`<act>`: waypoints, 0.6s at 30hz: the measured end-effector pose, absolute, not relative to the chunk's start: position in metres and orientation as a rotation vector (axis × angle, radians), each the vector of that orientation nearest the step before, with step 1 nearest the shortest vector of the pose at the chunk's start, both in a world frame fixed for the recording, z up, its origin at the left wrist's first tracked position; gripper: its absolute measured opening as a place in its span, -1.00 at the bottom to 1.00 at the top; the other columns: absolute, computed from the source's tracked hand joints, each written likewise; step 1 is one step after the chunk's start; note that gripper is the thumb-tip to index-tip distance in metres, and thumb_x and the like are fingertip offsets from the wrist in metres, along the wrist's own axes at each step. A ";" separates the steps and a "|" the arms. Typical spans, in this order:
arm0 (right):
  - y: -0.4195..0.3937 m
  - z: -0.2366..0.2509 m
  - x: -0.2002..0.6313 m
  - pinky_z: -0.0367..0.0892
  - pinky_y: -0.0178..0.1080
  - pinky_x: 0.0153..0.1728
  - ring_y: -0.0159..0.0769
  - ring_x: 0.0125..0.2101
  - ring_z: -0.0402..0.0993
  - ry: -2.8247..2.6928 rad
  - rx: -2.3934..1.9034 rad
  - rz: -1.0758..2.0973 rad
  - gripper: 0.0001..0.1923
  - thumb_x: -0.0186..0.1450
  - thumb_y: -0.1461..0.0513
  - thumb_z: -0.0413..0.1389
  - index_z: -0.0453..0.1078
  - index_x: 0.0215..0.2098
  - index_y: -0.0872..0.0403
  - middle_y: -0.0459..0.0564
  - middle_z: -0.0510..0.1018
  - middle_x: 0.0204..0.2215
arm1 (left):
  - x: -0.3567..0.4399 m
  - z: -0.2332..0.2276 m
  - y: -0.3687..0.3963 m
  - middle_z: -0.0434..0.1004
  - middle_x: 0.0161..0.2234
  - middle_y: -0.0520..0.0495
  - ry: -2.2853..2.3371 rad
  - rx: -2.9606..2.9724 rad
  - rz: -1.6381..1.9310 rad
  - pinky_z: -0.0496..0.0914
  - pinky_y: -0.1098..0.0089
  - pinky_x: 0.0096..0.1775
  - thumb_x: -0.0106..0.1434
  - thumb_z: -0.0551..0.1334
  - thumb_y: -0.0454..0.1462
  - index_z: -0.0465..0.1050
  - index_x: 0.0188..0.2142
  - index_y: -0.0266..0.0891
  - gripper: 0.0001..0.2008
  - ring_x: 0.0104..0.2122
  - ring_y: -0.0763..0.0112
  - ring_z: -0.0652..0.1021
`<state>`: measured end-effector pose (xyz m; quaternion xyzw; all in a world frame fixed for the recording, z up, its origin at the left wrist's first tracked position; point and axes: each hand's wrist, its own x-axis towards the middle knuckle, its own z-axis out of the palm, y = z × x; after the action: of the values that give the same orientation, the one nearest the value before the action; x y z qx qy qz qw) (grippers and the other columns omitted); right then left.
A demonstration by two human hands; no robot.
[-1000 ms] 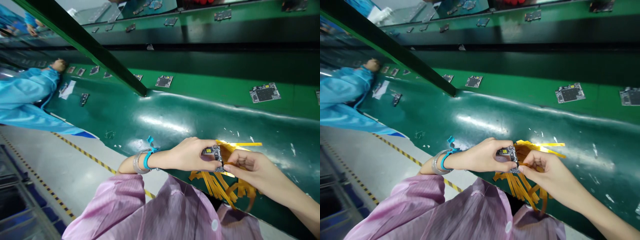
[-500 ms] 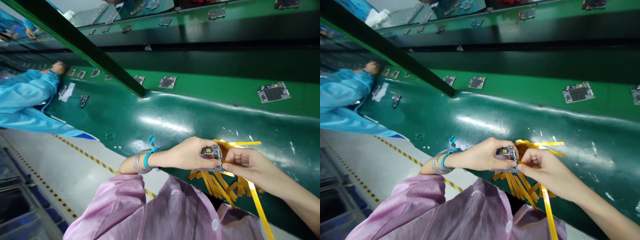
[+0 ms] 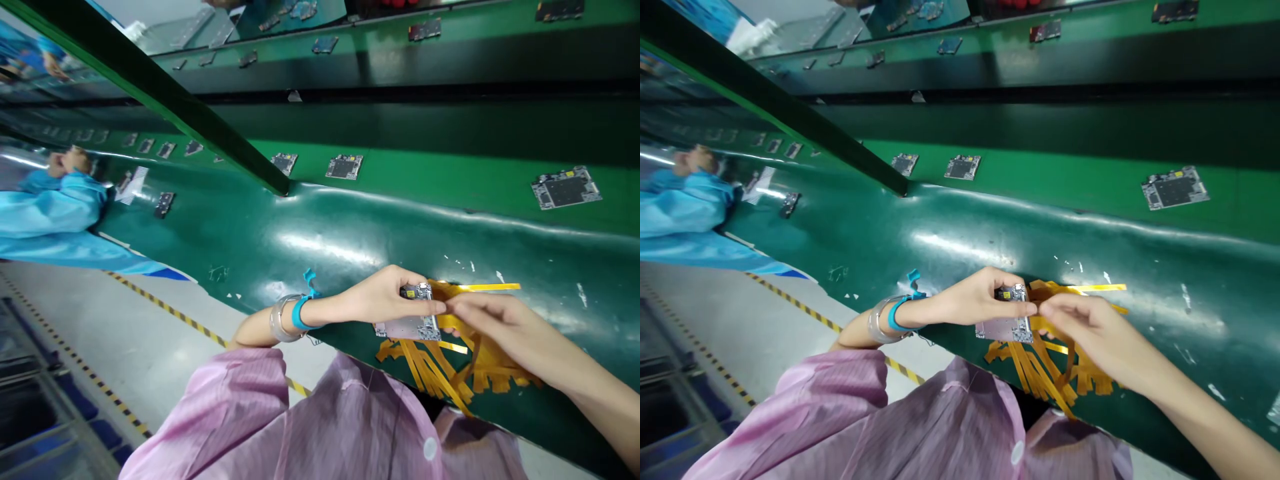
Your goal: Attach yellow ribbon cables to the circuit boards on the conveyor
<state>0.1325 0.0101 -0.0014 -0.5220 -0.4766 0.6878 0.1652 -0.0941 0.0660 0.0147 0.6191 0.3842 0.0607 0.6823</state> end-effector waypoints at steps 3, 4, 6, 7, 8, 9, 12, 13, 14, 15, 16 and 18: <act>0.013 -0.003 0.135 0.30 -0.05 0.12 -0.08 -0.03 0.54 -1.203 -1.599 1.852 -0.49 0.36 -0.19 0.04 0.60 -0.24 0.00 0.04 0.66 -0.16 | -0.096 0.016 0.067 0.13 -0.54 0.13 0.899 1.419 0.157 0.08 0.43 -0.49 0.33 0.23 -0.03 0.30 -0.50 -0.26 -0.59 -0.52 0.54 0.17; 0.014 -0.002 0.133 0.29 -0.04 0.14 -0.06 -0.01 0.53 -1.206 -1.598 1.858 -0.48 0.35 -0.20 0.05 0.60 -0.25 0.01 0.05 0.66 -0.15 | -0.096 0.017 0.067 0.13 -0.54 0.12 0.909 1.430 0.159 0.09 0.43 -0.48 0.35 0.21 -0.02 0.30 -0.49 -0.26 -0.59 -0.52 0.54 0.17; 0.016 0.000 0.126 0.35 -0.04 0.08 -0.05 -0.03 0.55 -1.287 -1.549 1.897 -0.50 0.32 -0.19 0.09 0.60 -0.27 0.02 0.06 0.67 -0.17 | -0.096 0.018 0.067 0.13 -0.54 0.12 0.917 1.452 0.164 0.10 0.43 -0.47 0.37 0.18 0.00 0.29 -0.49 -0.25 -0.58 -0.52 0.53 0.18; 0.017 0.001 0.122 0.39 -0.07 0.03 -0.06 -0.06 0.56 -1.330 -1.505 1.921 -0.54 0.31 -0.16 0.12 0.59 -0.27 0.02 0.04 0.67 -0.19 | -0.096 0.017 0.068 0.13 -0.54 0.12 0.924 1.461 0.169 0.10 0.43 -0.47 0.37 0.17 0.00 0.29 -0.49 -0.25 -0.57 -0.52 0.53 0.18; 0.018 0.002 0.117 0.42 -0.10 -0.02 -0.08 -0.09 0.57 -1.360 -1.458 1.940 -0.59 0.30 -0.12 0.16 0.58 -0.27 0.02 0.03 0.67 -0.21 | -0.096 0.016 0.068 0.14 -0.54 0.12 0.931 1.468 0.178 0.12 0.43 -0.47 0.37 0.16 0.01 0.28 -0.49 -0.25 -0.57 -0.51 0.52 0.20; 0.021 0.002 0.113 0.44 -0.13 -0.08 -0.11 -0.14 0.59 -1.379 -1.418 1.952 -0.64 0.28 -0.08 0.21 0.58 -0.28 0.02 0.01 0.67 -0.23 | -0.097 0.013 0.069 0.18 -0.53 0.12 0.944 1.471 0.196 0.15 0.44 -0.46 0.38 0.16 0.00 0.30 -0.47 -0.25 -0.58 -0.51 0.52 0.23; 0.035 -0.004 0.108 0.46 -0.19 -0.23 -0.18 -0.29 0.60 -1.392 -1.413 1.927 -0.73 0.25 0.02 0.27 0.56 -0.31 0.07 0.00 0.67 -0.32 | -0.106 0.001 0.080 0.41 -0.40 0.05 1.014 1.485 0.306 0.31 0.45 -0.36 0.39 0.15 -0.02 0.38 -0.28 -0.25 -0.67 -0.41 0.48 0.40; 0.044 -0.007 0.109 0.46 -0.19 -0.27 -0.19 -0.32 0.60 -1.392 -1.432 1.898 -0.73 0.25 0.03 0.27 0.56 -0.30 0.08 0.01 0.67 -0.34 | -0.112 -0.005 0.088 0.48 -0.32 0.00 1.056 1.526 0.360 0.37 0.43 -0.29 0.41 0.13 -0.04 0.39 -0.19 -0.25 -0.69 -0.34 0.45 0.46; 0.057 -0.010 0.112 0.46 -0.19 -0.29 -0.19 -0.34 0.60 -1.395 -1.453 1.851 -0.72 0.26 0.03 0.27 0.56 -0.29 0.09 0.02 0.68 -0.34 | -0.120 -0.010 0.098 0.52 -0.23 -0.05 1.122 1.611 0.404 0.41 0.41 -0.22 0.43 0.11 -0.06 0.39 -0.13 -0.25 -0.70 -0.27 0.42 0.50; 0.072 -0.012 0.115 0.45 -0.19 -0.28 -0.18 -0.33 0.60 -1.404 -1.469 1.780 -0.71 0.25 0.03 0.27 0.57 -0.27 0.09 0.03 0.68 -0.34 | -0.129 -0.015 0.111 0.55 -0.16 -0.08 1.208 1.727 0.436 0.43 0.40 -0.17 0.45 0.09 -0.09 0.39 -0.09 -0.25 -0.72 -0.20 0.40 0.53; 0.089 -0.014 0.119 0.45 -0.18 -0.27 -0.18 -0.32 0.60 -1.419 -1.479 1.678 -0.71 0.25 0.03 0.28 0.57 -0.26 0.09 0.04 0.68 -0.33 | -0.139 -0.019 0.124 0.55 -0.10 -0.11 1.304 1.853 0.451 0.44 0.39 -0.11 0.48 0.06 -0.12 0.40 -0.07 -0.25 -0.73 -0.15 0.39 0.54; 0.130 -0.017 0.129 0.45 -0.16 -0.23 -0.17 -0.31 0.60 -1.495 -1.483 1.411 -0.71 0.25 0.03 0.27 0.58 -0.28 0.09 0.06 0.69 -0.34 | -0.162 -0.023 0.156 0.55 -0.03 -0.15 1.507 2.060 0.447 0.44 0.36 -0.03 0.50 0.03 -0.19 0.41 -0.04 -0.26 -0.75 -0.07 0.35 0.54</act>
<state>0.1292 0.1303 -0.0165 -0.5583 -0.5629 0.5312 0.2989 -0.1624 0.1557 -0.0233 0.7650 0.5596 0.1662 0.2720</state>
